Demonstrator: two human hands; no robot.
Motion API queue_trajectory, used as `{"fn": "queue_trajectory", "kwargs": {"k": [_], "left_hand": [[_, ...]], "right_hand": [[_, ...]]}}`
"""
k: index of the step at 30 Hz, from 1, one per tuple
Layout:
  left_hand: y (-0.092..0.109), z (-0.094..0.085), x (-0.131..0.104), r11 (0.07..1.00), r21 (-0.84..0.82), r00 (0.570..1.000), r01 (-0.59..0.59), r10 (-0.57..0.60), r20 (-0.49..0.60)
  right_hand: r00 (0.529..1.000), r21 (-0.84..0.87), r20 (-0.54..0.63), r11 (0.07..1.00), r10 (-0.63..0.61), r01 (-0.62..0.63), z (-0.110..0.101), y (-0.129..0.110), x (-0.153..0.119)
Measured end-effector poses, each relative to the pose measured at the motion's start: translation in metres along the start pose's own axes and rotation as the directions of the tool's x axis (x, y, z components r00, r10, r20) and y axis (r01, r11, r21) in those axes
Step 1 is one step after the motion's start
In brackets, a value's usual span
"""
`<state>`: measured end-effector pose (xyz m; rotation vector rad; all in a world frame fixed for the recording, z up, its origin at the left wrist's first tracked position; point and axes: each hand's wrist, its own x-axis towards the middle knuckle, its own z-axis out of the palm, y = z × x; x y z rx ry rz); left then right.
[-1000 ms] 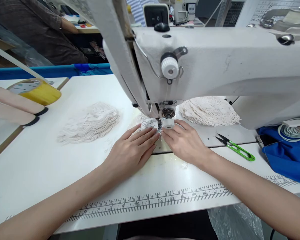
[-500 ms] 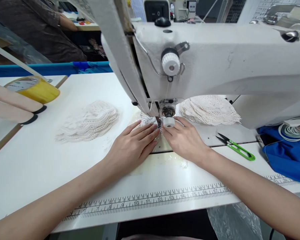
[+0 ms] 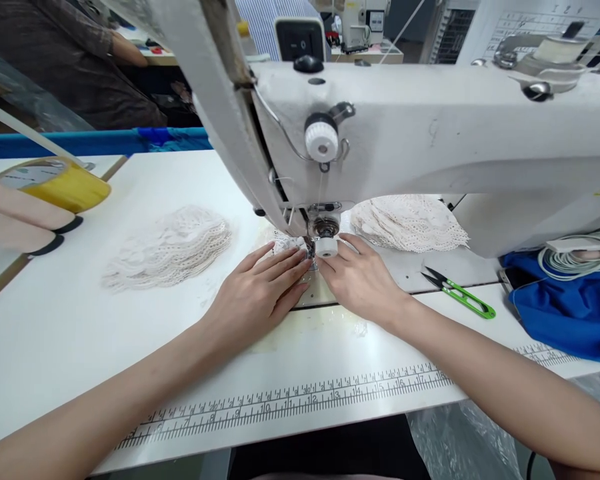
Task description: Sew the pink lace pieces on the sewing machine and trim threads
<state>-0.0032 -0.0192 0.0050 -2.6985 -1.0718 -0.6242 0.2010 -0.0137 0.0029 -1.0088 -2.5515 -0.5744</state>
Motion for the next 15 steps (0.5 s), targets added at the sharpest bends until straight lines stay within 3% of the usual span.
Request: {"fn": "queue_trajectory", "kwargs": {"k": [6,10,15], "left_hand": [[-0.020,-0.008,0.004,0.997,-0.032,0.997,0.070,-0.071,-0.007],[-0.032,-0.014,0.001,0.994,0.103,0.995,-0.022,0.012,0.094],[-0.027,-0.025,0.001,0.965,0.227,0.989,-0.128,0.142,-0.045]], "right_hand": [[0.996,0.064,-0.088,0.998,0.013,-0.007,-0.001,-0.005,0.000],[0.999,0.239,-0.034,0.970,-0.039,0.046,-0.009,-0.012,0.003],[0.983,0.075,-0.181,0.997,0.010,0.003,-0.018,-0.015,0.003]]}}
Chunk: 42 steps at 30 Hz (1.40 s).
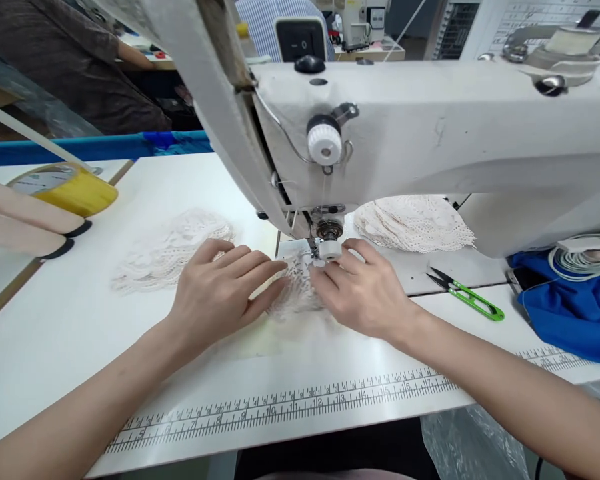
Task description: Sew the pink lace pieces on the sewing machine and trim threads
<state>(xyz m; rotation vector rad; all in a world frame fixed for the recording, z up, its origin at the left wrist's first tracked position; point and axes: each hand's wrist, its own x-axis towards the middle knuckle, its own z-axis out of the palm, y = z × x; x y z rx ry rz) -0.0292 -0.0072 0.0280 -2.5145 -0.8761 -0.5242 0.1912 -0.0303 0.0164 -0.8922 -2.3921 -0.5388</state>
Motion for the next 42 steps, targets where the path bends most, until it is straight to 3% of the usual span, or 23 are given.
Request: {"fn": "queue_trajectory", "kwargs": {"k": [3,6,10,16,21,32,42], "left_hand": [[0.000,0.002,0.002,0.994,-0.052,0.995,-0.101,0.099,-0.034],[-0.003,0.010,0.001,0.987,-0.101,0.991,-0.128,0.131,0.033],[-0.004,0.017,-0.001,0.982,-0.165,0.990,-0.096,0.112,0.091],[0.003,0.017,0.001,0.975,-0.212,0.991,-0.066,0.088,0.097],[0.009,0.014,0.000,0.984,-0.147,0.992,-0.096,0.108,0.072],[0.013,0.007,-0.001,0.986,-0.072,0.978,-0.150,0.158,0.133],[0.016,0.007,0.000,0.989,-0.097,0.981,-0.116,0.129,0.143]], "right_hand": [[0.999,0.117,0.026,0.993,-0.036,0.032,-0.001,-0.005,0.000],[0.995,0.198,0.102,0.980,-0.006,-0.014,-0.002,-0.010,-0.001],[0.971,0.143,0.214,0.980,0.108,-0.141,-0.006,-0.011,-0.001],[0.932,0.027,0.302,0.975,0.201,-0.219,-0.003,-0.005,0.001],[0.923,-0.040,0.317,0.975,0.218,-0.216,0.005,0.007,-0.001],[0.939,-0.067,0.301,0.986,0.164,-0.151,0.011,0.010,-0.002],[0.940,-0.086,0.304,0.987,0.158,-0.138,0.011,0.013,-0.005]]}}
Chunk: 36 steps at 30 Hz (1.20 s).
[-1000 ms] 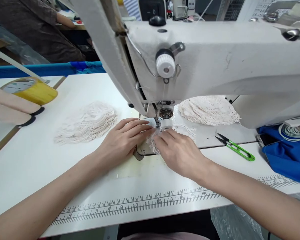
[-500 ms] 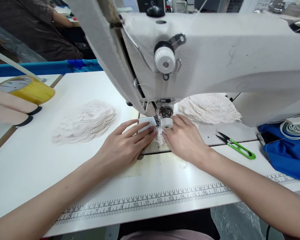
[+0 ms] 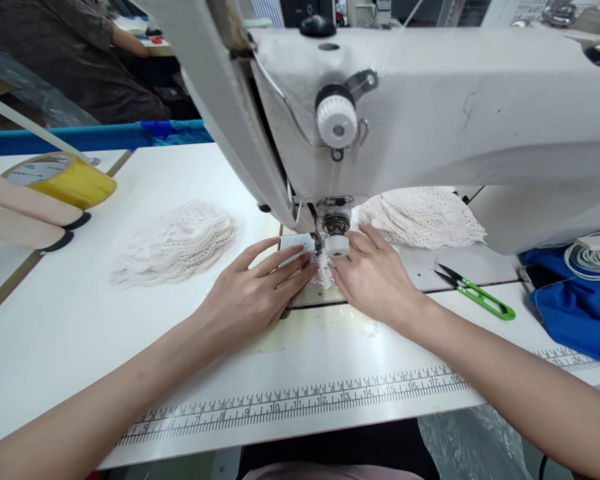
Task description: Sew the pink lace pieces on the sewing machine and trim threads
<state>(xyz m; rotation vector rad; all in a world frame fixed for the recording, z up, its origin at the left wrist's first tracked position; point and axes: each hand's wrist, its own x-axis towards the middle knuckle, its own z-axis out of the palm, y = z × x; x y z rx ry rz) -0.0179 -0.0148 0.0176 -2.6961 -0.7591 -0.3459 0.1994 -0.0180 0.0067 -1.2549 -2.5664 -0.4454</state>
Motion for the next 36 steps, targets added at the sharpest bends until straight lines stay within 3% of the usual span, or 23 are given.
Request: {"fn": "queue_trajectory", "kwargs": {"k": [5,13,36], "left_hand": [[0.0006,0.0004,-0.0001,1.000,0.004,1.000,0.015,-0.015,-0.004],[0.0031,-0.0006,-0.0029,1.000,-0.010,0.998,0.005,-0.005,-0.063],[0.0026,0.0036,-0.0038,1.000,-0.019,0.998,0.022,-0.023,-0.056]], "right_hand": [[0.998,0.015,-0.056,1.000,-0.022,0.023,-0.0019,0.0000,-0.0007],[0.961,0.185,-0.228,0.962,-0.156,0.200,-0.0037,-0.0025,-0.0064],[0.966,0.142,-0.194,0.970,-0.170,0.199,-0.0030,-0.0015,-0.0082]]}}
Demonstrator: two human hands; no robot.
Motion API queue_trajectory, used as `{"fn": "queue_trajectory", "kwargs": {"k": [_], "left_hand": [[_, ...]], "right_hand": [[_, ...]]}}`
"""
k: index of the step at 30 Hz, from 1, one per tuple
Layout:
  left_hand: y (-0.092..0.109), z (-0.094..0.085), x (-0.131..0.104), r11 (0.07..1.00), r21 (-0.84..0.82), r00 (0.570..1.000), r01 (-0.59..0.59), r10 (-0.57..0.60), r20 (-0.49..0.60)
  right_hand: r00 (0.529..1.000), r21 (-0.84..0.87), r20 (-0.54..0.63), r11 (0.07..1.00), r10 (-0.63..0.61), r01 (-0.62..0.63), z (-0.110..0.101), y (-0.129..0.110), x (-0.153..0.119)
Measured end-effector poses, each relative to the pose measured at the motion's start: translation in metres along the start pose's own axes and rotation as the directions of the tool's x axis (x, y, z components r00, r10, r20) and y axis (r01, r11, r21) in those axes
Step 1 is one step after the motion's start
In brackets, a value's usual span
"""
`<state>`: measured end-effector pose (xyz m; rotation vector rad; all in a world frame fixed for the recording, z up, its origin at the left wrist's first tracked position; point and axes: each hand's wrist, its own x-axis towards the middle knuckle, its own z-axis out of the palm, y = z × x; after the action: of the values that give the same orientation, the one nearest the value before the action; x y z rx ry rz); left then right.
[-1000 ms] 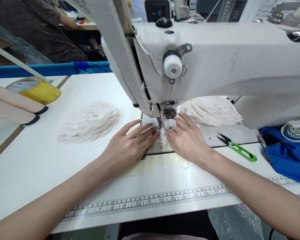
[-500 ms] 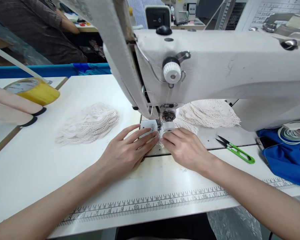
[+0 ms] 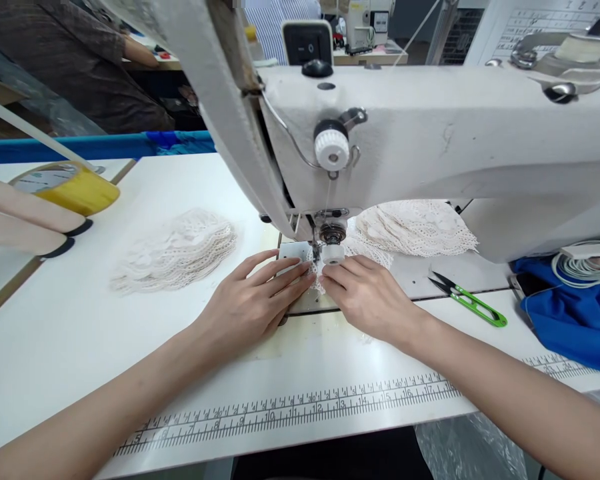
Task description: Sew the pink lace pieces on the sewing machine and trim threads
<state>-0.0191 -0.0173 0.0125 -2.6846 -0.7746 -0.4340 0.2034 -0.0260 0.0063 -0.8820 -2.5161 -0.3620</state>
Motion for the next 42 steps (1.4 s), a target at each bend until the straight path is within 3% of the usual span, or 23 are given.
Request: {"fn": "queue_trajectory", "kwargs": {"k": [12,18,36,42], "left_hand": [[-0.0033,0.0038,0.0025,1.000,0.005,1.000,0.028,-0.028,-0.011],[-0.0017,0.0010,0.0006,0.999,0.032,1.000,0.016,-0.016,-0.010],[-0.0061,0.0060,0.0035,0.998,0.041,0.998,0.051,-0.050,-0.024],[-0.0026,0.0042,0.0030,0.998,0.046,0.998,0.031,-0.029,-0.047]], "right_hand": [[0.999,-0.035,0.031,0.999,0.019,-0.018,0.0028,0.0004,0.0017],[1.000,-0.050,-0.027,0.999,-0.012,0.010,-0.0001,-0.0003,0.0012],[0.999,-0.074,0.033,0.997,-0.003,0.005,0.0009,0.0025,0.0030],[0.999,0.000,-0.019,0.999,0.046,-0.046,0.0018,0.0030,0.0012]]}}
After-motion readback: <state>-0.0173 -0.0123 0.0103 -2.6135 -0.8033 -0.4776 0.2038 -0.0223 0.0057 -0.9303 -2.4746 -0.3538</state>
